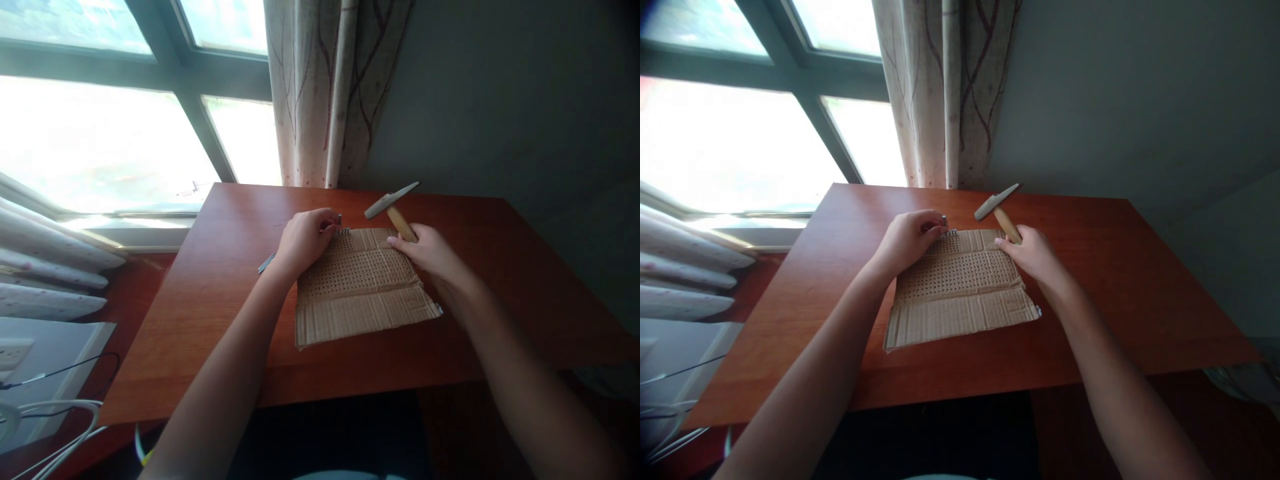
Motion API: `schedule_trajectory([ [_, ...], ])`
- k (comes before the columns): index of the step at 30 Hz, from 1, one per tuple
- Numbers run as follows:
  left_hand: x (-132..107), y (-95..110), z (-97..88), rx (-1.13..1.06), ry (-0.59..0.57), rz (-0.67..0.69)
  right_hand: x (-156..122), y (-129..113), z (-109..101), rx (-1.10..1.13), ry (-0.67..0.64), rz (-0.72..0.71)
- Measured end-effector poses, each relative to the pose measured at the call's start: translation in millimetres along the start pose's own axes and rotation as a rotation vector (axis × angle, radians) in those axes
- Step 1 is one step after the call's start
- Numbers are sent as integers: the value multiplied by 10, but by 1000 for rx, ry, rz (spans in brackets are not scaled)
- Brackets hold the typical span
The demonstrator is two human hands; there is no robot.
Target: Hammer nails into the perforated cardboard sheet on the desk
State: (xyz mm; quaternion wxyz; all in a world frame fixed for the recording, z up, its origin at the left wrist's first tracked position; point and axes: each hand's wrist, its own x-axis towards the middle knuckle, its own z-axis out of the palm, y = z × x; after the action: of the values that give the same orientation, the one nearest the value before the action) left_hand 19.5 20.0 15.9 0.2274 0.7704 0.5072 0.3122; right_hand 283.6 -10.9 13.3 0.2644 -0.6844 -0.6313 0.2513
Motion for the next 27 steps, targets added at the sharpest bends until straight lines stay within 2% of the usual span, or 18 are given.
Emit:
schedule_trajectory([
  [4, 16, -32, -3, -18, -22, 9, -7, -29, 71, 144, 28, 10],
  [9, 36, -62, 5, -19, -30, 29, -13, -36, 85, 196, 74, -17],
  [17, 26, -61, -7, -9, -26, 39, -5, 2, 118, 198, 95, -22],
  [27, 7, 27, -22, 106, -20, 28, 3, 20, 126, 56, 102, -34],
])
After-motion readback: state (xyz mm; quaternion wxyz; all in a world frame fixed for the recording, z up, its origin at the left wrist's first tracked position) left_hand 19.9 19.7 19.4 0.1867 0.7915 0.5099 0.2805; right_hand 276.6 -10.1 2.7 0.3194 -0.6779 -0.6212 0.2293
